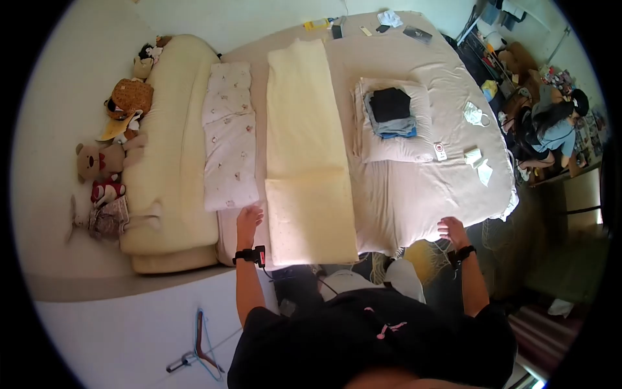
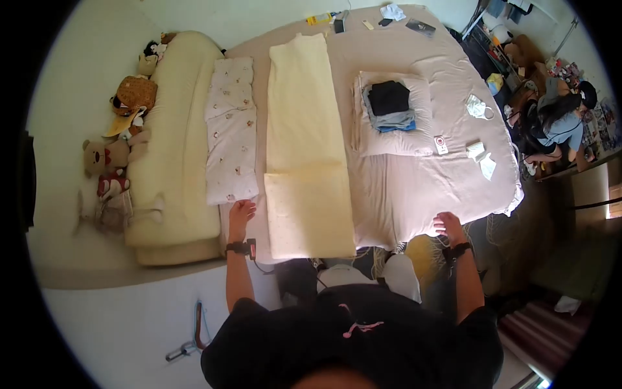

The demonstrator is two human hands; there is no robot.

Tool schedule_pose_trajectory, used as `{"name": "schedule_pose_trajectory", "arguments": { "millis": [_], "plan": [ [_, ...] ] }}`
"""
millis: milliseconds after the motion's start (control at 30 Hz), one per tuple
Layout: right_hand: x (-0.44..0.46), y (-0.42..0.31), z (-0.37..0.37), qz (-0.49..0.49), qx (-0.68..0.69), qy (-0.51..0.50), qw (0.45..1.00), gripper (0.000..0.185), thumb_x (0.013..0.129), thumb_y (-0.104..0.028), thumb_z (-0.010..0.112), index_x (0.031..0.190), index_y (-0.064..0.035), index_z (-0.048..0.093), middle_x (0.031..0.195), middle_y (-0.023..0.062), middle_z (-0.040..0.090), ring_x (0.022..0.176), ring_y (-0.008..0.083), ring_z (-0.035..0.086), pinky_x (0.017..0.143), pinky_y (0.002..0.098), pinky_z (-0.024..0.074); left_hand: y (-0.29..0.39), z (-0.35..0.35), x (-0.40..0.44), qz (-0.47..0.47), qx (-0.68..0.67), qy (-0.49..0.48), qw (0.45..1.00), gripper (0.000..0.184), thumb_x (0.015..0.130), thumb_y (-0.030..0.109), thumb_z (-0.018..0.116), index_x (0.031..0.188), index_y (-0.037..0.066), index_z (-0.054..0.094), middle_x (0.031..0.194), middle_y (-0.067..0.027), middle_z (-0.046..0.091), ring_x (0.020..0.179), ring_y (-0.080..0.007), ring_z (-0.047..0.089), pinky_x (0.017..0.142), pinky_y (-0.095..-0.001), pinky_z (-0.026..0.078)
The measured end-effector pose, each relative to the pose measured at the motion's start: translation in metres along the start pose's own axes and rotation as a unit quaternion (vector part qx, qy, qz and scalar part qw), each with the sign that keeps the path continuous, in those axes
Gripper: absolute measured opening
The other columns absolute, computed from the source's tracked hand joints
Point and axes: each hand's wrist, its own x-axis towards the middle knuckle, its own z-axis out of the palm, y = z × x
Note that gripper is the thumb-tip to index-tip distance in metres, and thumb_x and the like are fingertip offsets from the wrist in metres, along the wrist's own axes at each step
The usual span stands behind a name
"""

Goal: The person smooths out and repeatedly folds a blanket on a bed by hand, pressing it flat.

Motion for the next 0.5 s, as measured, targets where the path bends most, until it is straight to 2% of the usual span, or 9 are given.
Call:
{"name": "schedule_pose_trajectory", "arguments": {
  "millis": [100, 133, 200, 267, 333, 400, 500],
  "plan": [
    [0.004, -0.023, -0.072, 0.004, 0.006, 0.027, 1.000, 0.024, 0.096, -0.026, 0.054, 0.107, -0.0061, 0.058, 0.099, 0.0086, 0.067, 0.081, 0.0183, 0.064, 0.071, 0.0329, 0.0543, -0.013, 0.055, -0.038, -0.018, -0.035, -0.056, 0.998, 0.022, 0.093, 0.022, 0.058, 0.107, 0.006, 0.059, 0.097, -0.0076, 0.068, 0.086, -0.0174, 0.065, 0.074, -0.0286, 0.051],
    [0.005, -0.023, -0.094, 0.014, 0.001, 0.060, 0.998, 0.022, 0.096, -0.025, 0.054, 0.107, -0.0061, 0.058, 0.099, 0.0087, 0.067, 0.080, 0.0179, 0.064, 0.069, 0.0321, 0.0535, -0.024, 0.072, -0.055, -0.033, -0.039, -0.048, 0.998, 0.022, 0.093, 0.022, 0.058, 0.107, 0.006, 0.059, 0.097, -0.0076, 0.068, 0.086, -0.0174, 0.065, 0.074, -0.0286, 0.051],
    [0.010, -0.021, -0.129, 0.016, -0.023, 0.100, 0.995, 0.022, 0.095, -0.025, 0.054, 0.108, -0.0075, 0.058, 0.101, 0.0084, 0.067, 0.079, 0.0174, 0.063, 0.067, 0.0319, 0.0528, -0.027, 0.107, -0.085, -0.040, -0.056, -0.123, 0.990, 0.020, 0.093, 0.021, 0.058, 0.106, 0.006, 0.060, 0.096, -0.0070, 0.068, 0.086, -0.0167, 0.066, 0.073, -0.0283, 0.052],
    [0.024, -0.011, -0.154, 0.048, -0.028, 0.097, 0.994, 0.023, 0.094, -0.026, 0.055, 0.109, -0.0081, 0.057, 0.099, 0.0075, 0.066, 0.077, 0.0171, 0.062, 0.067, 0.0324, 0.0530, -0.029, 0.131, -0.116, -0.056, 0.022, -0.145, 0.988, 0.019, 0.093, 0.020, 0.058, 0.104, 0.006, 0.060, 0.096, -0.0061, 0.068, 0.085, -0.0153, 0.066, 0.071, -0.0270, 0.052],
    [0.034, -0.008, -0.158, 0.074, -0.029, 0.097, 0.992, 0.024, 0.093, -0.026, 0.055, 0.111, -0.0087, 0.057, 0.097, 0.0066, 0.065, 0.075, 0.0167, 0.062, 0.067, 0.0329, 0.0532, -0.028, 0.143, -0.147, -0.091, 0.020, -0.151, 0.984, 0.016, 0.093, 0.018, 0.061, 0.102, 0.006, 0.061, 0.095, -0.0045, 0.067, 0.085, -0.0135, 0.065, 0.070, -0.0252, 0.051],
    [0.037, -0.005, -0.145, 0.084, -0.021, 0.055, 0.995, 0.027, 0.092, -0.027, 0.056, 0.112, -0.0091, 0.057, 0.099, 0.0069, 0.065, 0.079, 0.0193, 0.062, 0.071, 0.0362, 0.0543, -0.044, 0.142, -0.167, -0.096, 0.001, -0.152, 0.984, 0.017, 0.093, 0.020, 0.061, 0.102, 0.006, 0.061, 0.093, -0.0041, 0.066, 0.083, -0.0132, 0.064, 0.070, -0.0251, 0.051],
    [0.051, -0.008, -0.104, 0.087, -0.043, -0.012, 0.995, 0.031, 0.092, -0.028, 0.056, 0.114, -0.0069, 0.056, 0.105, 0.0100, 0.065, 0.087, 0.0245, 0.064, 0.077, 0.0398, 0.0552, -0.072, 0.135, -0.185, -0.130, -0.001, -0.103, 0.986, 0.019, 0.093, 0.021, 0.060, 0.101, 0.004, 0.061, 0.092, -0.0049, 0.066, 0.081, -0.0136, 0.063, 0.069, -0.0252, 0.051]
  ]
}}
